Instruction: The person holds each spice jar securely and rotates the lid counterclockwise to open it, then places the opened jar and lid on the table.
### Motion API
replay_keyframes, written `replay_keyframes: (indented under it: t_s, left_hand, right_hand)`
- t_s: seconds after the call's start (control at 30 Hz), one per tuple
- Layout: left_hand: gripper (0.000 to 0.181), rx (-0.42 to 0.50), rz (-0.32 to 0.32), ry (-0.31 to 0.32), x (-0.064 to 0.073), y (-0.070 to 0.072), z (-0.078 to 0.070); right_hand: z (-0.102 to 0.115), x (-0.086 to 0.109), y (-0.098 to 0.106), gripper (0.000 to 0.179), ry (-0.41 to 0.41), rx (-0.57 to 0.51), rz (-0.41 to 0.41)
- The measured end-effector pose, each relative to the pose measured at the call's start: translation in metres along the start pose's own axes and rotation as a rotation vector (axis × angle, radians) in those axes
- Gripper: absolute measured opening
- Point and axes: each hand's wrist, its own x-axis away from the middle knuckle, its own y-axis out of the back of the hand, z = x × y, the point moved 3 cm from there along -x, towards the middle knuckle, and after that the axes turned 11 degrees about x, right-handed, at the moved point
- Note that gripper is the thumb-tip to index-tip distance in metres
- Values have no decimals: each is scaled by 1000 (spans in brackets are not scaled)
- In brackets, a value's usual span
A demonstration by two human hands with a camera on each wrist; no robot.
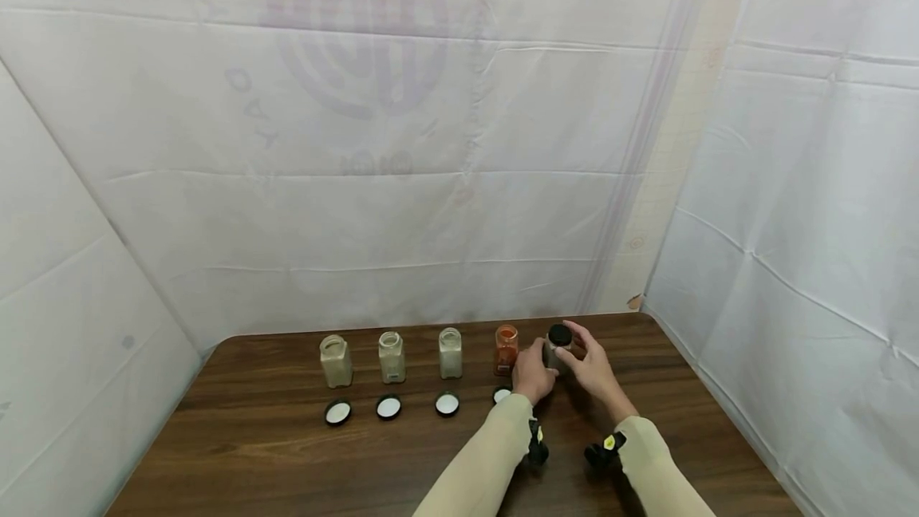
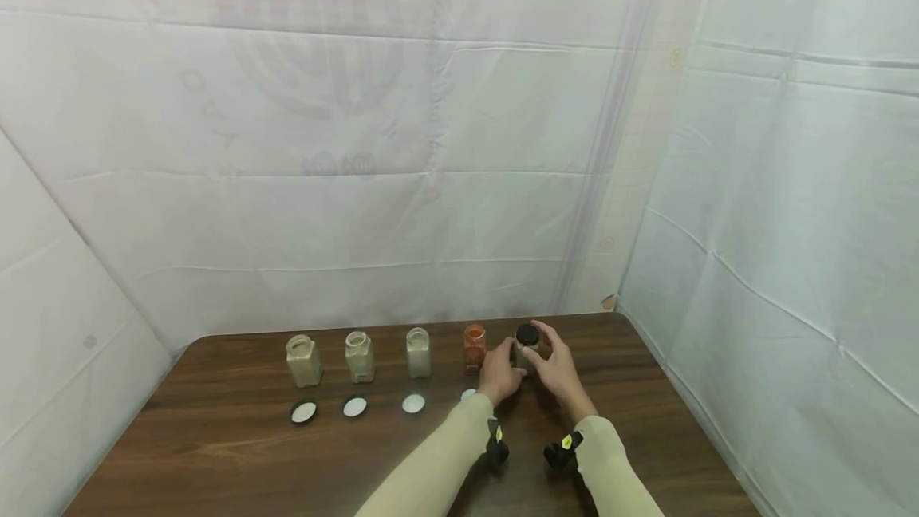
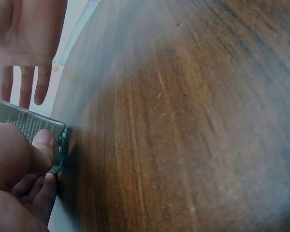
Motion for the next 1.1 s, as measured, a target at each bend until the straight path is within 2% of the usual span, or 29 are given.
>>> replay_keyframes:
  t_s: [0.13,0.3,0.4,0.63,0.8,0.87,0.97,1.1]
  left_hand:
    - [47,-4,-3,-10,0,0,0]
    - [46,2,0,0,0,-2,1]
    - [46,6,7,11,0,-2,1]
    - [47,21,12,17,-3,-2,0]
    - [46,8,7,9,-4,-2,2]
    - [46,-1,3,1,-4,-2,3]
    - [47,-3,-4,-2,-3,-2,4]
    - [47,3,-4,7,-1,-2,3]
  right_hand:
    - [1,0,0,61,-27,-50,-40]
    - [2,2,0,55,-101,-18,-101]
    - [2,2,1,52,-110,3,-108]
    - [7,0,4,45,-20,68,-45]
    - [4,0,3,56,-30,0,14]
    - [3,0,1,61,-28,-34,0]
    - [3,-1,-1,61,-31,-48,-64]
    - [4,0,-2,56,-54,-7,-121]
